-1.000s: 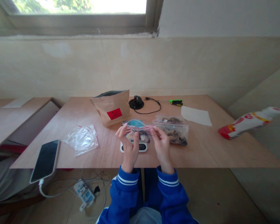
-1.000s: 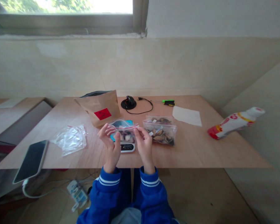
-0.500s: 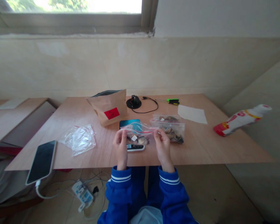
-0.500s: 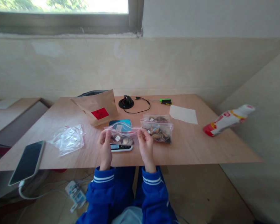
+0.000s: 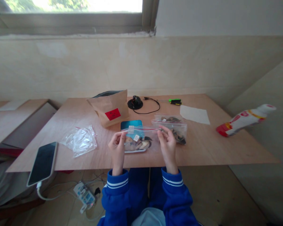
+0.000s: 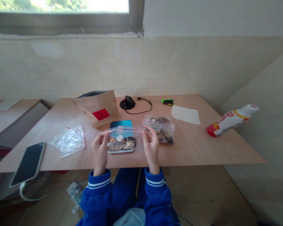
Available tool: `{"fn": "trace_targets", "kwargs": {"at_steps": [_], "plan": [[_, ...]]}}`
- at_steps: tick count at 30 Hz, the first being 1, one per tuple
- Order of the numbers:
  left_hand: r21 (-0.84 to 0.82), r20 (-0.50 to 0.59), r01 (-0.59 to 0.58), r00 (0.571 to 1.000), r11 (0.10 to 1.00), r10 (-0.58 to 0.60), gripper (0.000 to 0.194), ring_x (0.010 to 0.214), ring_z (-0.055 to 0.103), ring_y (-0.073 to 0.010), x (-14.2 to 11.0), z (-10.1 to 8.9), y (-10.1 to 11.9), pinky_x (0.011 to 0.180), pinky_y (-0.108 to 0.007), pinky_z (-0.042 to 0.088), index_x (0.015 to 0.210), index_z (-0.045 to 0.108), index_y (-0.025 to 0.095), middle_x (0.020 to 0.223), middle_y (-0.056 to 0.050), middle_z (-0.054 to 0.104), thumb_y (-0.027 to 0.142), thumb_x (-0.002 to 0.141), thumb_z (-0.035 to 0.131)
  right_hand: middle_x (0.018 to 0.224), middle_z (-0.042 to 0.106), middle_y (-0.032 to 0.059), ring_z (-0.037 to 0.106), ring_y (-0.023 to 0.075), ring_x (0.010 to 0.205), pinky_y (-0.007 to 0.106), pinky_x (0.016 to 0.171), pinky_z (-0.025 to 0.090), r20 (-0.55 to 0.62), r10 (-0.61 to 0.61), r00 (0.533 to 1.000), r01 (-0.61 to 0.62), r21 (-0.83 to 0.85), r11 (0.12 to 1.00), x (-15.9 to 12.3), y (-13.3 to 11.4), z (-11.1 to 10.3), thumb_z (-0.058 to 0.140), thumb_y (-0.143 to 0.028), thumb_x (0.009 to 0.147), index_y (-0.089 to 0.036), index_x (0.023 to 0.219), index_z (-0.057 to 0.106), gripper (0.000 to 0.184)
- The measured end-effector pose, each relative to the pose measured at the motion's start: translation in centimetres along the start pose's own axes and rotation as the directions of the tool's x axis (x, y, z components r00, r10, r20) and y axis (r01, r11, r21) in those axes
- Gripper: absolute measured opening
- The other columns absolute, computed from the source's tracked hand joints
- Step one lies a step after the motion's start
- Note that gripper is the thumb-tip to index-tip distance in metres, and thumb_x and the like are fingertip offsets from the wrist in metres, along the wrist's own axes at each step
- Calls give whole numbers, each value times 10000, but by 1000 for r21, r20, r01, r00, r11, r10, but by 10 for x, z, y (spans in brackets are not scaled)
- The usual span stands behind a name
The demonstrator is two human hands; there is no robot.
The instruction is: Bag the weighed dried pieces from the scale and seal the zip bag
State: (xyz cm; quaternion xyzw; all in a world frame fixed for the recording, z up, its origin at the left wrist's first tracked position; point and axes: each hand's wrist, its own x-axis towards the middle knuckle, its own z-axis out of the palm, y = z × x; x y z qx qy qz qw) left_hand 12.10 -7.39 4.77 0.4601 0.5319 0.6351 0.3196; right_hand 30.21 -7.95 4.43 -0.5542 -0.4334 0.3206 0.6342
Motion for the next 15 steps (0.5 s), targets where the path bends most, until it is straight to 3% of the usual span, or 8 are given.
{"fn": "trace_targets", "kwargs": {"at_steps": [3, 6, 10, 13, 15], "plan": [[71, 22, -17, 1000, 997, 15, 251, 731, 650, -145, -2, -2, 5, 651, -230, 483, 822, 710, 187, 788, -20, 717, 427, 826, 639, 1172, 640, 122, 602, 245, 1047, 408, 852, 485, -20, -233, 972, 225, -195, 955, -2, -12, -3, 570, -393, 878, -192, 1166, 553, 352], [151, 83, -63, 995, 987, 51, 222, 727, 661, -155, -7, -1, 9, 695, -253, 499, 810, 716, 204, 757, -11, 719, 415, 822, 649, 1231, 618, 90, 540, 240, 1165, 451, 998, 394, 146, -429, 891, 453, -329, 829, -6, -34, 5, 533, -318, 916, -231, 1174, 578, 277], [193, 146, -148, 982, 970, 121, 190, 727, 661, -155, -13, 2, 14, 718, -259, 504, 812, 721, 221, 779, -5, 730, 392, 831, 643, 1128, 680, 36, 573, 223, 1103, 414, 984, 381, 416, -425, 804, 559, -286, 778, -7, -56, 24, 556, -314, 922, -267, 1061, 644, 171], [219, 149, -186, 977, 958, 156, 185, 712, 652, -156, -15, 2, 13, 706, -263, 502, 810, 721, 225, 766, -2, 726, 389, 834, 641, 942, 724, 18, 603, 231, 968, 407, 908, 388, 467, -383, 797, 550, -300, 779, -2, -58, 35, 599, -326, 900, -260, 860, 677, 110], [225, 154, -190, 975, 956, 158, 174, 713, 656, -158, -15, 2, 13, 699, -265, 502, 822, 723, 233, 770, -1, 729, 387, 834, 643, 874, 726, 18, 607, 229, 909, 404, 884, 382, 441, -380, 813, 534, -304, 789, 0, -56, 38, 599, -320, 901, -248, 803, 670, 141]]}}
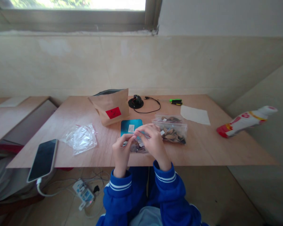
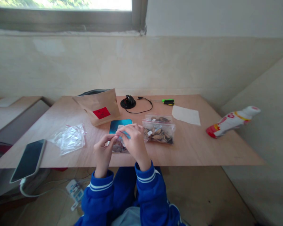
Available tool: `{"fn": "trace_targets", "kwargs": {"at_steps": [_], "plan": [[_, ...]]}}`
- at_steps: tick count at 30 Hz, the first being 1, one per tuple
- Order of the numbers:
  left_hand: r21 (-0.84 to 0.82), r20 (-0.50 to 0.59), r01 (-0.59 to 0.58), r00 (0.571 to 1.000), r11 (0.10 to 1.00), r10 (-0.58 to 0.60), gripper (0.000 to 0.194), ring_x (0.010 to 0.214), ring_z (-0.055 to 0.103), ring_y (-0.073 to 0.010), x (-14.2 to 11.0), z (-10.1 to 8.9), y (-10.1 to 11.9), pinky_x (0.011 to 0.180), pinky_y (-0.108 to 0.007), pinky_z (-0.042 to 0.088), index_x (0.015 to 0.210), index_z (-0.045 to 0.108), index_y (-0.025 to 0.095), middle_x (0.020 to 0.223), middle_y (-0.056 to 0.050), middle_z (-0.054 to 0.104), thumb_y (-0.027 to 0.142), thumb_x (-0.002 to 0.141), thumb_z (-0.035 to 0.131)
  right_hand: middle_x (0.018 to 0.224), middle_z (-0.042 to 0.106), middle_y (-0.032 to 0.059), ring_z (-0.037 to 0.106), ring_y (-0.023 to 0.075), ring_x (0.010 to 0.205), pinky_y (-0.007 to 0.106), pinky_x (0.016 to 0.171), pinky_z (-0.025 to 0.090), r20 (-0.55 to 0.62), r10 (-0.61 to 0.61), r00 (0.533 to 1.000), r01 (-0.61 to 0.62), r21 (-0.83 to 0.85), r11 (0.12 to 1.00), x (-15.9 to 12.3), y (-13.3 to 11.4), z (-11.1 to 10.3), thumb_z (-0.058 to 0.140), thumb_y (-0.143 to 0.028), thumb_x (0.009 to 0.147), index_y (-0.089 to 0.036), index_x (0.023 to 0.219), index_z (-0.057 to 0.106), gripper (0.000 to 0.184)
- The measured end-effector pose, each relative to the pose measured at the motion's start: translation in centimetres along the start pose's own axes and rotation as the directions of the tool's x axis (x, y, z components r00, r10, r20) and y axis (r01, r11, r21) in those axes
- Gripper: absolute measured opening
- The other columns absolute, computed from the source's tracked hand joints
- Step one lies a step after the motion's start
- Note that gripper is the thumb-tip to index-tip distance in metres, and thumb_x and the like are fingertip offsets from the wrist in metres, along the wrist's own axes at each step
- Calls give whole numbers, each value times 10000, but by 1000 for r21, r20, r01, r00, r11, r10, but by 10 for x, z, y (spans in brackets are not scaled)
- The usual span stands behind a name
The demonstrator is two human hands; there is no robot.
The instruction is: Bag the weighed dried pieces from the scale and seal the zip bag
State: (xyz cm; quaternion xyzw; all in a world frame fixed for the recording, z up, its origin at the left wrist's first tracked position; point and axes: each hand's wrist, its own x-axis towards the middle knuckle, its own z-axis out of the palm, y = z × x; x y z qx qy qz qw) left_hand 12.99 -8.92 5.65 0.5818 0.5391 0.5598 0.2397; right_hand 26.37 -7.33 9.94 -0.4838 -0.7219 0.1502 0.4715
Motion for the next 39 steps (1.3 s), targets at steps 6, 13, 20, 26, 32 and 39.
{"fn": "trace_targets", "kwargs": {"at_steps": [6, 13, 20, 26, 32, 39], "plan": [[-83, 75, 25, 997, 996, -19, 176, 758, 682, -165, 3, 9, 5, 734, -276, 505, 859, 714, 234, 787, -5, 741, 380, 860, 616, 838, 698, 35, 612, 228, 871, 399, 867, 425, -248, 119, 961, -104, 72, 992, -1, 8, 6, 532, -364, 927, -236, 802, 642, 209], [-303, -156, 107, 975, 947, -160, 202, 724, 656, -136, 13, 11, 2, 673, -242, 488, 901, 654, 187, 775, -14, 715, 381, 871, 603, 1257, 583, 129, 508, 251, 1205, 462, 1059, 349, -348, 275, 896, -236, 151, 960, -19, 50, -1, 613, -453, 848, -188, 1196, 536, 444], [-465, -170, 121, 960, 877, -223, 220, 684, 619, -107, 18, 13, -11, 646, -209, 461, 869, 594, 189, 747, 2, 684, 408, 861, 615, 916, 683, 31, 659, 179, 884, 323, 818, 508, -124, 554, 823, -337, 678, 653, -27, 61, 10, 725, -466, 735, -221, 984, 541, 395], [-541, -156, 150, 949, 828, -273, 220, 689, 576, -97, 18, 19, -13, 667, -198, 445, 846, 586, 190, 738, 21, 629, 407, 848, 626, 685, 636, -25, 587, 127, 619, 245, 594, 457, 10, 671, 742, -406, 802, 438, -27, 61, 15, 745, -517, 687, -199, 861, 584, 397], [-422, -21, 231, 964, 876, -264, 254, 664, 556, -93, 19, 12, -10, 616, -183, 433, 782, 605, 174, 714, 15, 608, 419, 844, 624, 610, 566, -44, 521, 109, 587, 232, 590, 425, -97, 660, 745, -385, 745, 544, -30, 60, 14, 737, -487, 706, -186, 789, 627, 331], [-421, -64, 251, 950, 872, -304, 288, 577, 556, -93, 21, 8, -9, 513, -176, 420, 817, 578, 176, 658, 26, 583, 460, 828, 622, 778, 664, 17, 603, 159, 715, 282, 695, 468, -212, 645, 734, -341, 707, 620, -32, 61, 13, 690, -483, 754, -172, 871, 618, 340]]}}
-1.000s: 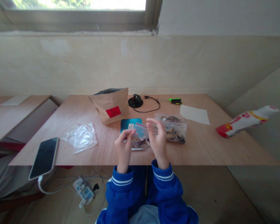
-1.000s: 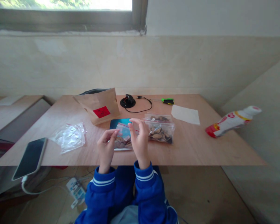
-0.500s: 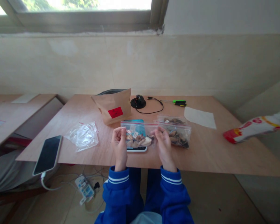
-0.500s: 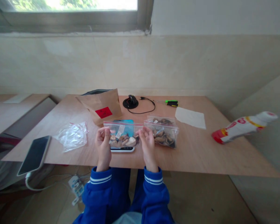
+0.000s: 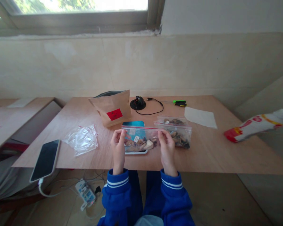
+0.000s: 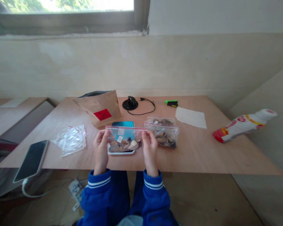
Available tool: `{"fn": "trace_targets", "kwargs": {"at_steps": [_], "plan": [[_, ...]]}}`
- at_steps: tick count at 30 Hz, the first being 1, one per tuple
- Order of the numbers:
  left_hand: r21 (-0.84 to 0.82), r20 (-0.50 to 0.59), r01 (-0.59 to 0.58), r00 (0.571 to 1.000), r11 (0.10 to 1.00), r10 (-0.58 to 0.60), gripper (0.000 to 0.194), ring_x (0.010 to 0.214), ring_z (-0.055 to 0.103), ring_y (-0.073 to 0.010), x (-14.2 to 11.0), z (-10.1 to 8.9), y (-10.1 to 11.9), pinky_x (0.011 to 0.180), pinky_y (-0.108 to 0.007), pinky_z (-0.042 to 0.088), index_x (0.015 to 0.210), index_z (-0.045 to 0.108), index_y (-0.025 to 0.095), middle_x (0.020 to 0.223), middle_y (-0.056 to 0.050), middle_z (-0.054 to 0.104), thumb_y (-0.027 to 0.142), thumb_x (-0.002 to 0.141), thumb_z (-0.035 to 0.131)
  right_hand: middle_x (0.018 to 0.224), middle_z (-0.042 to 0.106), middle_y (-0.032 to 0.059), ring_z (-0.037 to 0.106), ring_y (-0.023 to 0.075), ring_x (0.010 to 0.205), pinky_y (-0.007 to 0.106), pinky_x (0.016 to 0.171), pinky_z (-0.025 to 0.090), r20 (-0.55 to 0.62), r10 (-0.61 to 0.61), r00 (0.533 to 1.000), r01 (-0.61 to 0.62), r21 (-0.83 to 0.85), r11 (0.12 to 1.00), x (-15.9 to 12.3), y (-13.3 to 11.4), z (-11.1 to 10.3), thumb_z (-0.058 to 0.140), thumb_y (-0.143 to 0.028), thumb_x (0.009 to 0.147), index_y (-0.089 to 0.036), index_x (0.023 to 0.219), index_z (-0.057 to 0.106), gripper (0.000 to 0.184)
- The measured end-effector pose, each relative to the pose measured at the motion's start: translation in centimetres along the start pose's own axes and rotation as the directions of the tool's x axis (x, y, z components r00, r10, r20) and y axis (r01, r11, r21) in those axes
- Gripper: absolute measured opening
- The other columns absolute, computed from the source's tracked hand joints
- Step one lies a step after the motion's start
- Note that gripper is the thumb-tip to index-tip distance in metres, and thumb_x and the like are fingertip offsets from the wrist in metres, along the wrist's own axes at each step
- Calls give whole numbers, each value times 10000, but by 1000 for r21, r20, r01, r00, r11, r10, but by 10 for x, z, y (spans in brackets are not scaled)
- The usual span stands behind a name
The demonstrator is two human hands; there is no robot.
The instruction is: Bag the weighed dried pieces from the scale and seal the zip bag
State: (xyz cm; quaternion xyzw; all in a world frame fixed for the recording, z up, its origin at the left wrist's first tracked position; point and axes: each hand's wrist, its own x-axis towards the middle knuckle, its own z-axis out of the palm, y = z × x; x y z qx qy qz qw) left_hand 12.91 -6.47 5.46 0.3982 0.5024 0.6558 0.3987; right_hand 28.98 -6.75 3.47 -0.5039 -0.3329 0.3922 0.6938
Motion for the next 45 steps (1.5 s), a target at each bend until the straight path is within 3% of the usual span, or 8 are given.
{"fn": "trace_targets", "kwargs": {"at_steps": [8, 16, 22, 26, 34, 38, 41, 45], "plan": [[16, 39, -42, 998, 999, 42, 306, 539, 474, -75, 0, 5, -1, 474, -164, 380, 815, 595, 172, 601, 44, 492, 477, 831, 615, 746, 638, 24, 585, 173, 693, 292, 667, 461, -29, -97, 995, 90, -186, 978, -3, -2, -1, 516, -542, 865, -178, 861, 598, 373], [8, 20, -30, 999, 1000, 30, 298, 487, 447, -63, -4, -6, 6, 447, -180, 336, 861, 632, 171, 625, 41, 533, 465, 814, 636, 746, 697, 39, 640, 182, 617, 293, 586, 487, 38, -108, 993, 111, -106, 988, -11, -10, -1, 580, -496, 851, -182, 881, 610, 317], [106, 8, -87, 996, 991, 87, 258, 700, 590, -117, -11, -13, 7, 635, -218, 450, 826, 664, 163, 754, -14, 648, 420, 812, 656, 770, 726, 55, 679, 192, 699, 311, 665, 522, -71, -203, 977, 194, -118, 974, -14, -12, -1, 599, -455, 851, -160, 871, 634, 298], [81, -57, -112, 991, 990, 117, 249, 641, 571, -106, -18, -9, 10, 623, -220, 452, 829, 644, 165, 691, 9, 623, 415, 834, 638, 751, 723, 48, 675, 182, 692, 309, 679, 521, -100, -209, 973, 199, -104, 974, -16, -13, 1, 587, -458, 859, -158, 859, 641, 305], [-96, -123, -143, 984, 985, 131, 253, 606, 546, -87, -20, -4, 10, 589, -195, 428, 815, 577, 177, 651, 28, 582, 422, 875, 590, 759, 737, 39, 686, 181, 709, 300, 680, 540, 185, -122, 975, 137, -69, 988, -22, -19, 6, 659, -455, 808, -187, 854, 687, 274], [-131, -132, -140, 984, 982, 122, 259, 591, 522, -82, -21, -4, 12, 574, -191, 423, 797, 547, 183, 648, 30, 563, 424, 888, 571, 776, 749, 50, 694, 193, 731, 316, 689, 548, 250, -113, 962, 139, -88, 986, -24, -20, 8, 676, -441, 795, -187, 829, 713, 259], [-130, -89, -127, 989, 983, 116, 251, 603, 515, -79, -22, -6, 13, 558, -181, 402, 794, 553, 187, 666, 28, 563, 419, 885, 577, 755, 746, 43, 687, 177, 705, 308, 687, 545, 200, -145, 969, 166, -95, 982, -24, -20, 9, 667, -417, 809, -186, 775, 709, 236], [-83, 62, -89, 994, 993, 95, 234, 645, 518, -88, -22, -10, 13, 578, -188, 404, 751, 580, 184, 715, 16, 581, 389, 854, 626, 726, 736, 32, 661, 154, 641, 282, 630, 526, 77, -165, 983, 172, -95, 981, -24, -19, 8, 665, -413, 813, -180, 771, 705, 239]]}}
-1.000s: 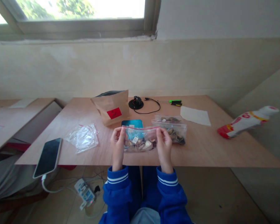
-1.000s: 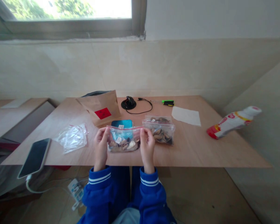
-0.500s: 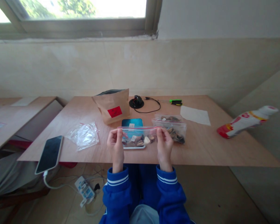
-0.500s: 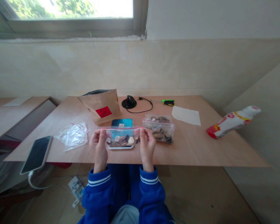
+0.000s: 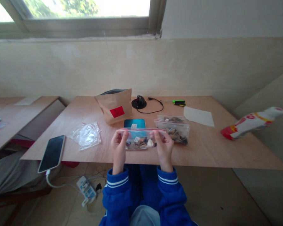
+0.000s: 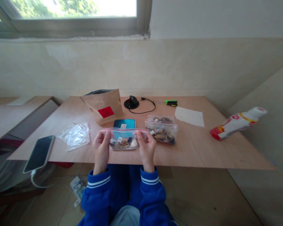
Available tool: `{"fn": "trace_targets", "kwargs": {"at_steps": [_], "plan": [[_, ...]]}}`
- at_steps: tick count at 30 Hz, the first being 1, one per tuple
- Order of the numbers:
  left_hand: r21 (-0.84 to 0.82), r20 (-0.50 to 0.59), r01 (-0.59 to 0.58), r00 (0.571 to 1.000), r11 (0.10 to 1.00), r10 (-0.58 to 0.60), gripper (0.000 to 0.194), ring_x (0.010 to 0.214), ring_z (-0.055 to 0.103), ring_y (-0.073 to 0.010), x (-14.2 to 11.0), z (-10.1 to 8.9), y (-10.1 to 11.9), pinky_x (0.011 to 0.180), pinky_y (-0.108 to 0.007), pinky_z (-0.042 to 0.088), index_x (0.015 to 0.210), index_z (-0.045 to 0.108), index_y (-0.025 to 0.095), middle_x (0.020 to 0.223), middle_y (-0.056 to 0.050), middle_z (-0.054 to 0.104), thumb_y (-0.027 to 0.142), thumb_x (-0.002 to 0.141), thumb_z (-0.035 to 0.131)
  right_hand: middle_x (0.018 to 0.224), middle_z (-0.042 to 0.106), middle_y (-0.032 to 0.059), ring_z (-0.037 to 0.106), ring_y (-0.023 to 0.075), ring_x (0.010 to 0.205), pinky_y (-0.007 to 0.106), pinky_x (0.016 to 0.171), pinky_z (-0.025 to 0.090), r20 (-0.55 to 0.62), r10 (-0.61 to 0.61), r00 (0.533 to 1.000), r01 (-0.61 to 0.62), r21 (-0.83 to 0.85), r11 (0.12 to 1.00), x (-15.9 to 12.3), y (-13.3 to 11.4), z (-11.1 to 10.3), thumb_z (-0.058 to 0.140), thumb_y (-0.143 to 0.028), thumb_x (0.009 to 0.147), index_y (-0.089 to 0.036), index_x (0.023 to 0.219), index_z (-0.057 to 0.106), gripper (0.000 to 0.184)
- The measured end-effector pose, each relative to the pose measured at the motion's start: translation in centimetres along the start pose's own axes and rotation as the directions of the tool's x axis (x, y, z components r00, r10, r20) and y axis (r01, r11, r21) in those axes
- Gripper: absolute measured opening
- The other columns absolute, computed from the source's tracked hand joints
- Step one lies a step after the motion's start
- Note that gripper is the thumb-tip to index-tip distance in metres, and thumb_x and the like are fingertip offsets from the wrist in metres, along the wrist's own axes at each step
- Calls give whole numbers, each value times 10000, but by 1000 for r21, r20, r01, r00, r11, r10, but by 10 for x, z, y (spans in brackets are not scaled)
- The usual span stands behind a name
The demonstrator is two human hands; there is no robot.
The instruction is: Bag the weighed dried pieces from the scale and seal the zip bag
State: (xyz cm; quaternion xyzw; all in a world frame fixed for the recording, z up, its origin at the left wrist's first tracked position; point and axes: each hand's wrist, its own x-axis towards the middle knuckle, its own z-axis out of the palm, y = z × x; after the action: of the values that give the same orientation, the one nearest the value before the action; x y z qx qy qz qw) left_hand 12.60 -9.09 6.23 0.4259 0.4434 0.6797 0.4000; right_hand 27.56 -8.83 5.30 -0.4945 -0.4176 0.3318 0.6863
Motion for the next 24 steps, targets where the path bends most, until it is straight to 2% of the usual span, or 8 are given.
{"fn": "trace_targets", "kwargs": {"at_steps": [3, 12, 16, 20, 24], "plan": [[50, 40, -9, 999, 999, 7, 223, 686, 530, -100, -1, -1, 0, 640, -204, 425, 731, 618, 177, 720, 9, 588, 369, 840, 646, 738, 736, 37, 657, 156, 640, 288, 639, 526, -15, -2, 1000, 2, -7, 1000, 0, 2, -2, 661, -425, 812, -171, 777, 709, 261], [60, -4, -11, 1000, 998, 11, 191, 708, 572, -111, -2, -3, 4, 668, -212, 441, 769, 656, 187, 731, 9, 630, 371, 820, 668, 777, 747, 41, 688, 193, 748, 327, 733, 540, 86, 47, 995, -47, 5, 999, 2, 1, -9, 634, -470, 817, -197, 771, 720, 290], [62, -9, 19, 1000, 998, -18, 205, 686, 576, -115, -3, -3, 7, 648, -215, 444, 752, 658, 183, 710, 10, 637, 380, 794, 693, 779, 743, 44, 679, 198, 755, 335, 739, 536, 96, 9, 995, -1, -81, 997, 4, -3, -14, 581, -491, 852, -198, 777, 719, 333], [86, -16, 19, 1000, 996, -18, 206, 670, 568, -111, -3, -3, 9, 639, -212, 441, 738, 665, 176, 693, 11, 636, 373, 786, 702, 817, 743, 47, 678, 200, 801, 344, 795, 525, 132, -54, 990, 70, -122, 990, 4, -5, -15, 572, -447, 877, -194, 799, 714, 300], [107, -47, -6, 999, 994, 11, 204, 688, 575, -116, -4, -1, 9, 645, -217, 449, 758, 672, 175, 715, 2, 648, 374, 791, 697, 807, 736, 41, 672, 187, 804, 327, 791, 521, 78, -115, 990, 125, -128, 984, -1, -8, -10, 563, -398, 895, -194, 792, 705, 269]]}}
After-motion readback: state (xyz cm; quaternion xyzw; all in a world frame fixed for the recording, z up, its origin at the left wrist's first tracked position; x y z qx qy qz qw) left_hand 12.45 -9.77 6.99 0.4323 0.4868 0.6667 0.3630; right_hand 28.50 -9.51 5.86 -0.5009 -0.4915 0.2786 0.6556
